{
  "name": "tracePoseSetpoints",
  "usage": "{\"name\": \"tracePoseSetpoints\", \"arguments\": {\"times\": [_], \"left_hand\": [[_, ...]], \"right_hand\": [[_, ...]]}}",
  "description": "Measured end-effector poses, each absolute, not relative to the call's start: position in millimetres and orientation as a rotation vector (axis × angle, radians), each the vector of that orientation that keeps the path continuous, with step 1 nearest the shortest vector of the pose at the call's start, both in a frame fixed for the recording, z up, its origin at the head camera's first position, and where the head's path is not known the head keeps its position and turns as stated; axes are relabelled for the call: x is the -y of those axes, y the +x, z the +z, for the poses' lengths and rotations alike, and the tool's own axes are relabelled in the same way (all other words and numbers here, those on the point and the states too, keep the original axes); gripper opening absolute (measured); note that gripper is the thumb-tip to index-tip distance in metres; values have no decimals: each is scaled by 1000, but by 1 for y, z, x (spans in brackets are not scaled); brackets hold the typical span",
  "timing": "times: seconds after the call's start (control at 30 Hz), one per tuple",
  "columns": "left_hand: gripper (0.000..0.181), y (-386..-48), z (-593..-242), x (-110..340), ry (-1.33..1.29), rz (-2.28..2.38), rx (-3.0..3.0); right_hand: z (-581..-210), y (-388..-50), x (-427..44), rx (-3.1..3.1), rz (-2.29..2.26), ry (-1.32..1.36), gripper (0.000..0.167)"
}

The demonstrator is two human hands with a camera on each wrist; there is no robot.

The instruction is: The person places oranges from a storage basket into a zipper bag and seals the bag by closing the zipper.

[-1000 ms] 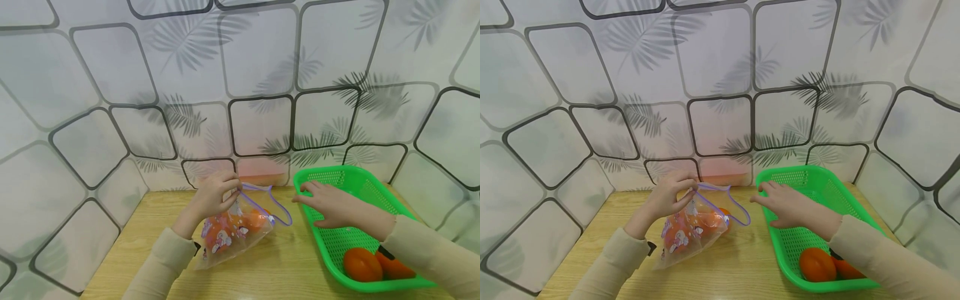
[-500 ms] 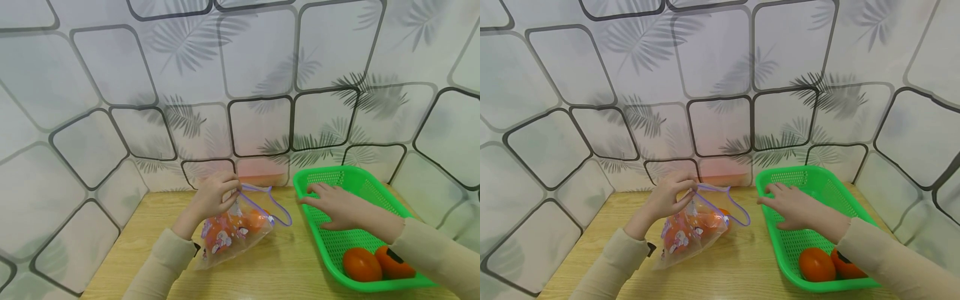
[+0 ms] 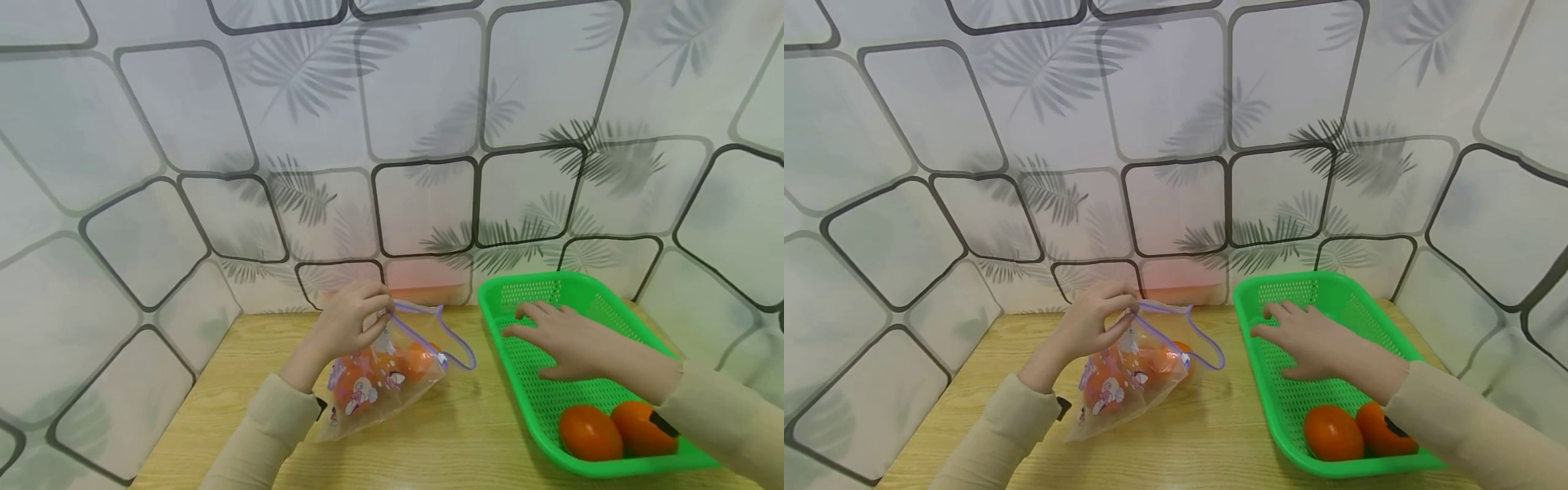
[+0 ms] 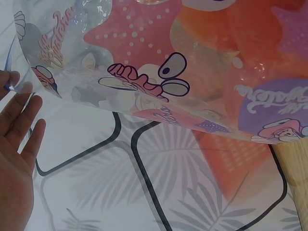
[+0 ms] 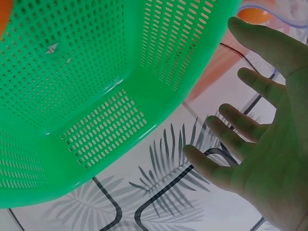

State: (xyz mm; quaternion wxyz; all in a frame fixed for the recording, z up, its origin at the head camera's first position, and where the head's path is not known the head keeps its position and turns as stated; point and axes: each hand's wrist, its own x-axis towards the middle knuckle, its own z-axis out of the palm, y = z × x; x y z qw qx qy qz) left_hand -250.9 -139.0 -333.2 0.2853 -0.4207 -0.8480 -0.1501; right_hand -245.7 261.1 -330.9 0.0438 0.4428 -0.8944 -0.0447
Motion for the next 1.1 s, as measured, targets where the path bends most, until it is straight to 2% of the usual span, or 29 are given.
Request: {"name": "tracePoseSetpoints", "arguments": {"times": [1.1], "left_hand": [[10, -251, -335, 139, -1137, -419, 2251]], "right_hand": [[-351, -227, -300, 2784, -85, 1379, 76]]}}
